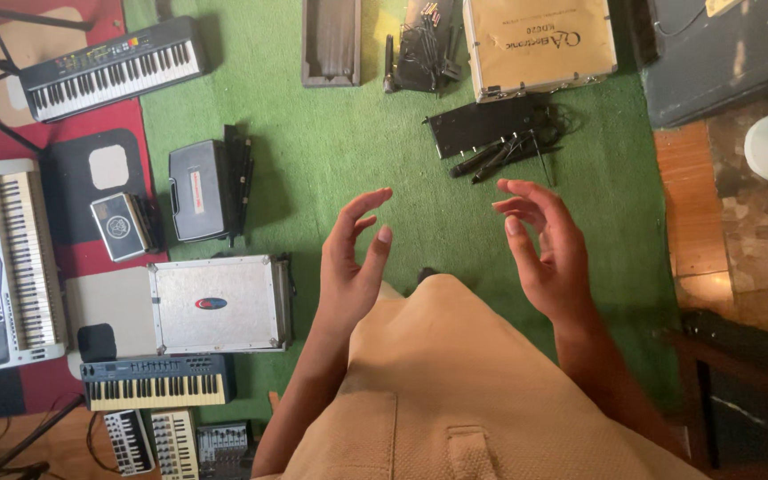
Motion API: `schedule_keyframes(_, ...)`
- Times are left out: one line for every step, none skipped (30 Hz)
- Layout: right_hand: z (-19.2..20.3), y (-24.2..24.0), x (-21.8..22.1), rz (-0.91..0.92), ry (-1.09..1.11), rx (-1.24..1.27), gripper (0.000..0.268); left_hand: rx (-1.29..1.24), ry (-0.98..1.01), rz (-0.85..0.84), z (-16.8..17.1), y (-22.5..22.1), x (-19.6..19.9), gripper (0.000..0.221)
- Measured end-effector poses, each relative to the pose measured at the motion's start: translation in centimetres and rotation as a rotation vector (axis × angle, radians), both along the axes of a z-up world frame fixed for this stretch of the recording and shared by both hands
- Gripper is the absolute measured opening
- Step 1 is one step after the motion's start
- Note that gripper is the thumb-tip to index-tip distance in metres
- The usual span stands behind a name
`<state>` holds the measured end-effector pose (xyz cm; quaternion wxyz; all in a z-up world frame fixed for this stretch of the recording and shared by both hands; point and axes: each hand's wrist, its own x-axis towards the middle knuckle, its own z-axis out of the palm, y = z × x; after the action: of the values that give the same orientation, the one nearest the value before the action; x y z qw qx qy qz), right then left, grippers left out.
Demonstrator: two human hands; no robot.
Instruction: The person places a wireless microphone receiver and its antenna cables into a padded equipment case.
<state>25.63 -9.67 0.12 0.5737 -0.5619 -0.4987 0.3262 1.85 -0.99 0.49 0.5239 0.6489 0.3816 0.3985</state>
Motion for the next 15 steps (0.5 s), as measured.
schedule_keyframes(-0.1,0.2,0.2,0.006,-0.002,0.000,0.035,0.004,0.000,0.002,0.1,0.1,0.2,0.039)
schedule_keyframes(-0.1,0.5,0.5,0.012,-0.003,-0.001,0.035,0.009,-0.004,0.010,0.1,0.3,0.3,0.040)
schedule_keyframes(-0.2,0.6,0.6,0.015,-0.002,-0.008,0.035,0.007,-0.005,0.016,0.0,0.4,0.3,0.040)
schedule_keyframes(-0.3,0.8,0.8,0.021,-0.001,-0.010,0.035,0.005,-0.006,0.021,0.0,0.4,0.4,0.040)
schedule_keyframes(-0.4,1.1,0.9,0.023,0.001,-0.013,0.036,-0.007,-0.004,0.030,-0.1,0.5,0.3,0.040)
schedule_keyframes(-0.4,1.4,0.9,0.025,0.002,-0.015,0.036,-0.019,-0.002,0.039,-0.1,0.7,0.3,0.040)
schedule_keyframes(-0.4,1.8,1.0,0.028,-0.007,-0.013,0.035,-0.026,-0.002,0.049,-0.2,1.2,0.4,0.040)
schedule_keyframes(-0.5,2.4,1.1,0.031,-0.017,-0.011,0.035,-0.027,-0.008,0.048,-0.4,1.7,0.4,0.040)
schedule_keyframes(-0.4,2.8,1.0,0.034,-0.024,-0.015,0.034,-0.034,-0.013,0.047,-0.6,2.3,0.4,0.040)
schedule_keyframes(-0.4,3.3,1.0,0.041,-0.033,-0.018,0.034,-0.041,-0.017,0.047,-0.7,2.8,0.4,0.040)
schedule_keyframes(-0.5,4.1,1.1,0.045,-0.043,-0.020,0.034,-0.042,-0.023,0.048,-1.0,3.5,0.3,0.040)
schedule_keyframes(-0.5,4.8,1.1,0.050,-0.053,-0.021,0.034,-0.044,-0.028,0.049,-1.2,4.3,0.3,0.040)
schedule_keyframes(-0.5,5.6,1.0,0.042,-0.051,-0.030,0.034,-0.041,-0.037,0.048,-1.4,5.3,0.3,0.039)
schedule_keyframes(-0.5,6.5,0.8,0.035,-0.049,-0.039,0.034,-0.040,-0.044,0.051,-1.5,6.2,0.3,0.039)
schedule_keyframes(-0.5,7.4,0.7,0.026,-0.047,-0.047,0.035,-0.039,-0.051,0.052,-1.7,7.2,0.3,0.039)
